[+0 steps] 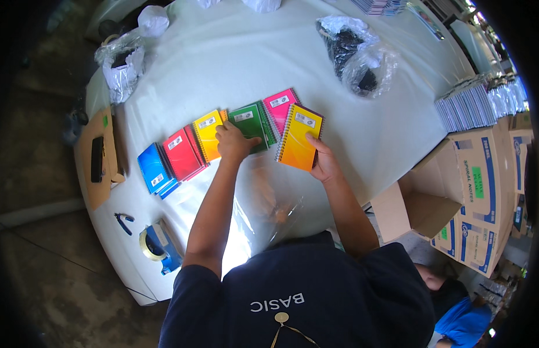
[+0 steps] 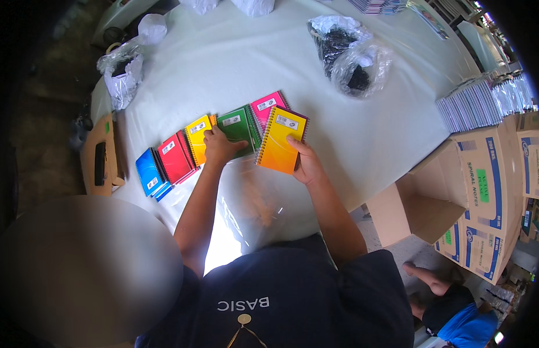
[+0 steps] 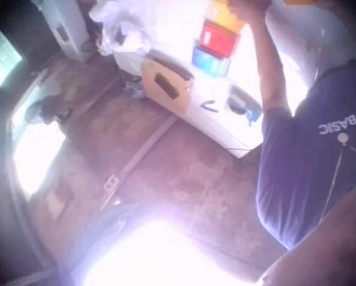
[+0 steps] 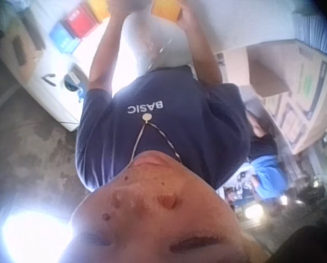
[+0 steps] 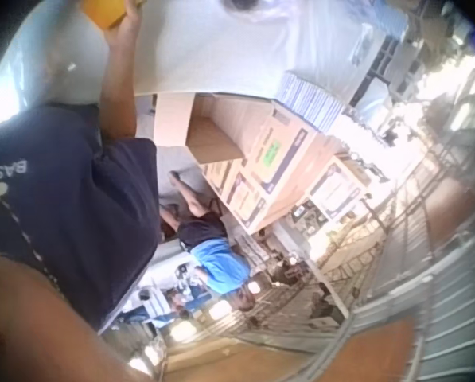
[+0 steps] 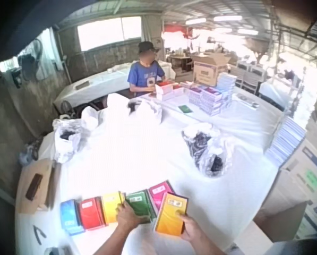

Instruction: The person picks up several colorful spiral notebooks from a table and places them one by one into a plastic bag.

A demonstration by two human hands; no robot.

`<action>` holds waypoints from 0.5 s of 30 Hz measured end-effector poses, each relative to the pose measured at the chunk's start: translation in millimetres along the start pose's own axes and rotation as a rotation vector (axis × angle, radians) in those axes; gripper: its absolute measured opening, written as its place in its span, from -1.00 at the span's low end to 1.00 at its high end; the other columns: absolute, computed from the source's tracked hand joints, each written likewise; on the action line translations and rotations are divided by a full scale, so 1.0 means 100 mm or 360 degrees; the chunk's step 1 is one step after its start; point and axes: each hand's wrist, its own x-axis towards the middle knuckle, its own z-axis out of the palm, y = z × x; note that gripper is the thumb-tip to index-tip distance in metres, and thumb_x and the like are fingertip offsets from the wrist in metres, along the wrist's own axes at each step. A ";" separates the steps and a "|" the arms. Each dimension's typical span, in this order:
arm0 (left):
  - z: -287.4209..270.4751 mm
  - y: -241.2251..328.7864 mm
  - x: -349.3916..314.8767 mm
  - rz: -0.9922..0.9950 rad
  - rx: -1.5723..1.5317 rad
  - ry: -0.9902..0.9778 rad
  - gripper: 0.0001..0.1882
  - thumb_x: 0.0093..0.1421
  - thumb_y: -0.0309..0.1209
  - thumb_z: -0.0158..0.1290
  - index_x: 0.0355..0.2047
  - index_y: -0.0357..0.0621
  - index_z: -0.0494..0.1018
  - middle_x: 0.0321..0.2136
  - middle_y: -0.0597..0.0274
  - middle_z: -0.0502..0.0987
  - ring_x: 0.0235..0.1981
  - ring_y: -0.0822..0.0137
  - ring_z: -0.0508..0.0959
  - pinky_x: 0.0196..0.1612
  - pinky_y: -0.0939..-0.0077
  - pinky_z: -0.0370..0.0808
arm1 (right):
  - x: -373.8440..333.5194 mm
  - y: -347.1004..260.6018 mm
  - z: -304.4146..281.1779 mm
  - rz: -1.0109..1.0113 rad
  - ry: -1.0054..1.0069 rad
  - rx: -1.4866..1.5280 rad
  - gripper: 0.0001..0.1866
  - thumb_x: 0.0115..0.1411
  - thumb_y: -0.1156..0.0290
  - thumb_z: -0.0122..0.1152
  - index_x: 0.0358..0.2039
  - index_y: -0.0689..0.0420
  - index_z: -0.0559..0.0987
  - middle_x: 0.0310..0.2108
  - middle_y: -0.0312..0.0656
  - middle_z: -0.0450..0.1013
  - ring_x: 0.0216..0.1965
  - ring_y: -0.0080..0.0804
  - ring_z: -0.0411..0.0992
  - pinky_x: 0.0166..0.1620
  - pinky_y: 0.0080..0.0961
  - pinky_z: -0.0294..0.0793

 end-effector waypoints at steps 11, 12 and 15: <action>-0.08 -0.03 0.05 -0.0132 -0.0117 -0.0005 0.05 -0.34 0.00 0.40 0.10 -0.25 0.16 0.09 0.01 0.20 0.14 0.02 0.18 0.12 0.11 0.20 | 0.38 0.08 -0.36 -0.0236 0.0206 -0.0452 -0.60 0.16 0.46 0.15 0.02 0.20 0.36 -0.10 -0.18 0.43 -0.09 -0.36 0.43 -0.02 -0.37 0.43; -0.05 -0.07 0.06 -0.0026 -0.0103 0.0054 0.07 -0.34 0.00 0.40 0.13 -0.22 0.14 0.11 0.01 0.18 0.16 0.02 0.17 0.13 0.09 0.17 | 0.43 0.05 -0.34 -0.0245 0.0208 -0.0451 -0.60 0.17 0.46 0.14 0.02 0.20 0.35 -0.08 -0.17 0.42 -0.07 -0.35 0.43 -0.01 -0.37 0.43; -0.01 -0.11 0.00 0.0376 -0.0040 0.0097 0.07 -0.23 0.04 0.32 0.23 -0.06 0.06 0.22 0.00 0.07 0.22 0.01 0.07 0.18 -0.01 0.04 | 0.58 -0.12 -0.41 -0.0403 0.0263 -0.0359 -0.60 0.17 0.46 0.13 0.03 0.20 0.34 -0.06 -0.16 0.42 -0.05 -0.33 0.42 0.01 -0.36 0.41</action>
